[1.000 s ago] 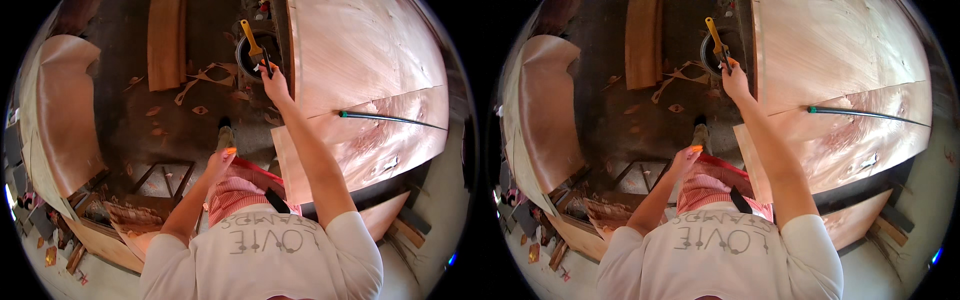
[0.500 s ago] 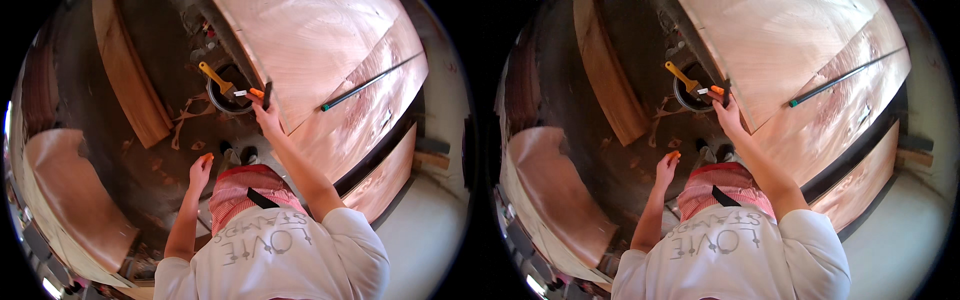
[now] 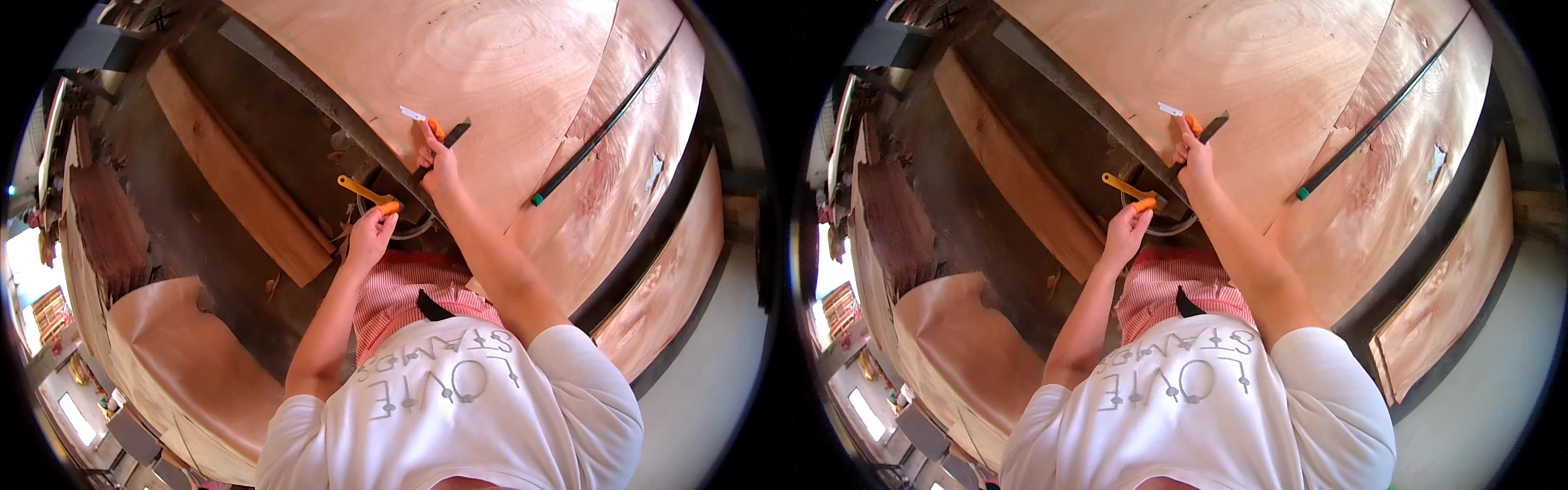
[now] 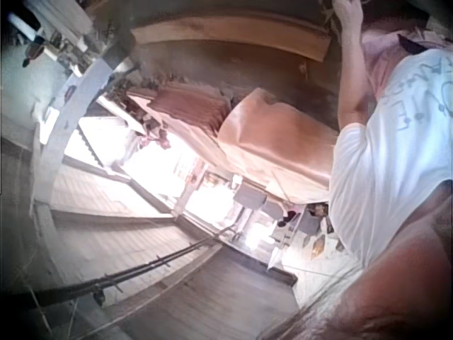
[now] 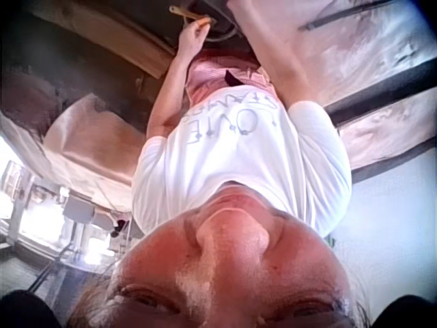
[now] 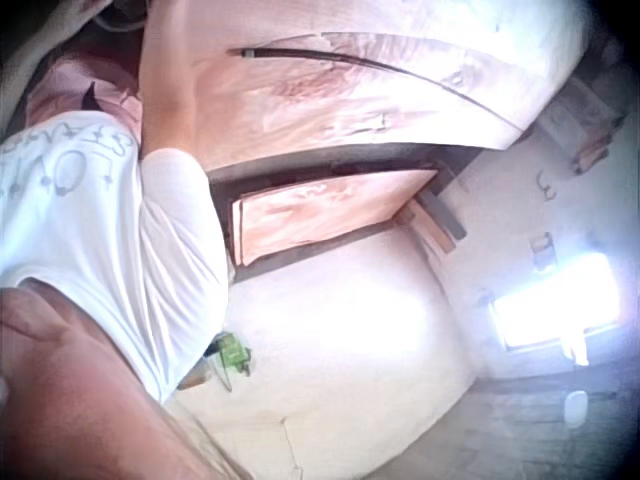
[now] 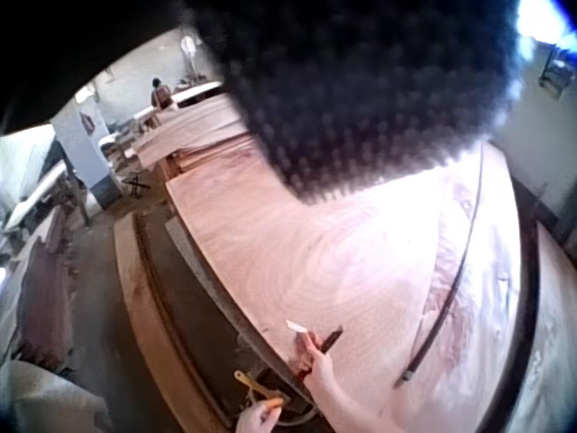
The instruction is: The person patches imperfections in wood veneer sheets by using a knife to cut out damaged sections and applying small pieces of tape to hold the repair material in place.
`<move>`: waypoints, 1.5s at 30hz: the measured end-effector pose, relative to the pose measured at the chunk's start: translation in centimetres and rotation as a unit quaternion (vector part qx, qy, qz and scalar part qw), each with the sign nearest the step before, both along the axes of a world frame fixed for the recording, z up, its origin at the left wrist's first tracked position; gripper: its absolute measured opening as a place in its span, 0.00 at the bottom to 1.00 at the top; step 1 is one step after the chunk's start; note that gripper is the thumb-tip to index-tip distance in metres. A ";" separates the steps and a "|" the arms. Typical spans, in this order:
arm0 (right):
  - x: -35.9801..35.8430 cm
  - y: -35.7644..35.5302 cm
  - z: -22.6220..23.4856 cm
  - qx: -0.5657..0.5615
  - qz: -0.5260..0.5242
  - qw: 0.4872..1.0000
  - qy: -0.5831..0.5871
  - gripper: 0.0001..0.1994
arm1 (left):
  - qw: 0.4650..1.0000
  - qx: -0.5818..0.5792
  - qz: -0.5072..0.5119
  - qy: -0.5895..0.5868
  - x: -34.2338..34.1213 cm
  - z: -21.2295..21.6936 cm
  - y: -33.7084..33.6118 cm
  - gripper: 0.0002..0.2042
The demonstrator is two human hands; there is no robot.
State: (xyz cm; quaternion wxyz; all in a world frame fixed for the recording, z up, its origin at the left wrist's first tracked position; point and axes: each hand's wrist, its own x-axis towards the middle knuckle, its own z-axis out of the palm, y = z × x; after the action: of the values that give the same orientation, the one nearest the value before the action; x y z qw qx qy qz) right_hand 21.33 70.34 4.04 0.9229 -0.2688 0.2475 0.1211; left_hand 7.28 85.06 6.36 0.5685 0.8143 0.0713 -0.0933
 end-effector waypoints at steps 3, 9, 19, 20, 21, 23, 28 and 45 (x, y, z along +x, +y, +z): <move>-0.8 0.6 0.0 -0.077 -0.010 0.997 0.029 0.19 | 0.997 0.064 -0.010 -0.035 4.6 -0.3 1.0 0.14; -1.6 1.3 -1.4 -0.113 -0.050 0.991 0.050 0.18 | 0.909 0.249 -0.155 -0.297 14.2 -1.0 0.5 0.22; -2.6 1.8 2.3 -0.326 -0.095 0.931 0.134 0.15 | 0.798 0.445 -0.354 -0.200 17.5 -2.5 -0.8 0.38; -3.3 1.0 2.9 -0.355 -0.079 0.921 0.140 0.15 | 0.802 0.435 -0.353 -0.206 17.4 -2.3 -0.8 0.39; -4.4 0.2 3.2 -0.340 -0.075 0.927 0.139 0.15 | 0.806 0.426 -0.352 -0.211 17.4 -2.3 -0.7 0.40; -7.1 -1.4 3.7 -0.310 -0.066 0.939 0.136 0.15 | 0.801 0.407 -0.371 -0.234 17.3 -2.0 -0.5 0.37; -15.6 -3.2 5.2 -0.333 -0.036 0.925 0.179 0.12 | 0.803 0.379 -0.380 -0.261 18.0 -1.5 0.9 0.32; -75.2 -6.0 2.0 -0.595 -0.321 0.468 0.569 0.20 | 0.778 0.201 -0.494 -0.332 2.7 4.7 -12.3 0.27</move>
State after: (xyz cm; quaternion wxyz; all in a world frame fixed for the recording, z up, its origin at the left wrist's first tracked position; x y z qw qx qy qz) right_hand -53.90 64.34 6.00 0.1699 -0.5269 0.7992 -0.2340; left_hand 9.98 72.71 11.06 0.2559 0.8138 -0.5171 -0.0689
